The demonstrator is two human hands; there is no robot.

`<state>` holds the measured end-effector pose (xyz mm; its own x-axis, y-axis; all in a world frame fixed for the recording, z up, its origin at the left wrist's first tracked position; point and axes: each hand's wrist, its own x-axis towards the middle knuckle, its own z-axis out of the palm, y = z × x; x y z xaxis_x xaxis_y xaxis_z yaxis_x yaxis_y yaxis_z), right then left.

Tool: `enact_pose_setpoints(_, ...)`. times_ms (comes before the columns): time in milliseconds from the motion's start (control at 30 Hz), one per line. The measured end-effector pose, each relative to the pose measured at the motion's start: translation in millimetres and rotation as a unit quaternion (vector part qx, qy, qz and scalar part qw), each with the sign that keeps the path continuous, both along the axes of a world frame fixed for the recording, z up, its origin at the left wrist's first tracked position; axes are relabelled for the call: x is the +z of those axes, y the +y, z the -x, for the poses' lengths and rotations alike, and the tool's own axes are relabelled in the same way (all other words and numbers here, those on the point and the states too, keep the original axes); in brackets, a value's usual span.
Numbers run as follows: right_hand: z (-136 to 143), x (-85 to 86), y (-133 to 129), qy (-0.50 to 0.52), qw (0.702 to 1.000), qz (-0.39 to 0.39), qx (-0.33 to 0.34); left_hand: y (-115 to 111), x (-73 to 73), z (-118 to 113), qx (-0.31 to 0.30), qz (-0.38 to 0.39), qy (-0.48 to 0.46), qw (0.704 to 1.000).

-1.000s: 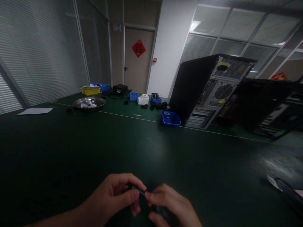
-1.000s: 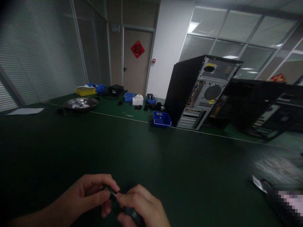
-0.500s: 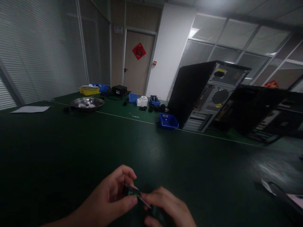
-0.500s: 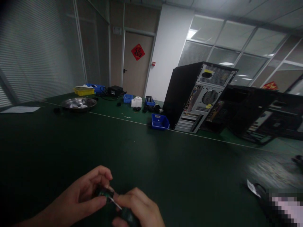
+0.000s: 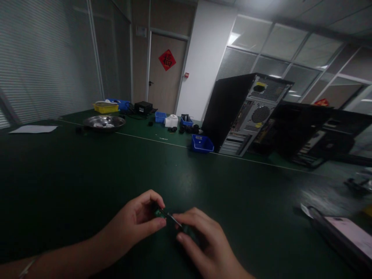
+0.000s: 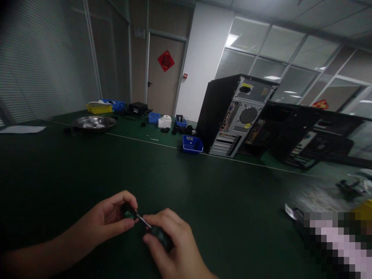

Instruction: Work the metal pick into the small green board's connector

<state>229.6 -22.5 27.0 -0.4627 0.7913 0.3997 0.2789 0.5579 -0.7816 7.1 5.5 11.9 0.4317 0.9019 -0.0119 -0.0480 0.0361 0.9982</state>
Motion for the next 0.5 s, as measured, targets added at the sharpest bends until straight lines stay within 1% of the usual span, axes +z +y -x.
enact_pose_setpoints(67, -0.1, -2.0, 0.9, 0.011, 1.000, -0.003, 0.001, -2.0, 3.4, -0.3, -0.009, -0.019, 0.017, 1.000)
enact_pose_setpoints(200, 0.2, -6.0, 2.1, 0.019, 1.000, 0.004, -0.005, -5.9, 11.6, 0.3, -0.014, -0.080, 0.090, 0.993)
enact_pose_setpoints(233, 0.5, -6.1, 1.8, 0.020, 1.000, 0.004, -0.005, -6.8, 12.4, 0.3, -0.020, -0.084, 0.103, 0.991)
enact_pose_setpoints(300, 1.2, -4.9, 0.9, 0.019, 1.000, 0.005, -0.002, -8.3, 11.9, 0.2, -0.035, -0.063, 0.106, 0.992)
enact_pose_setpoints(400, 1.5, -3.1, 0.5, 0.018, 1.000, 0.004, -0.002, -9.3, 9.0, -0.7, -0.040, -0.040, 0.077, 0.995)
enact_pose_setpoints(433, 1.0, -3.7, 1.2, 0.015, 1.000, -0.001, -0.002, -9.5, 8.6, -1.1, -0.039, -0.045, 0.078, 0.995)
enact_pose_setpoints(500, -1.1, -8.3, 4.0, 0.003, 1.000, -0.018, 0.001, -10.0, 9.7, -1.8, -0.037, -0.084, 0.127, 0.988)
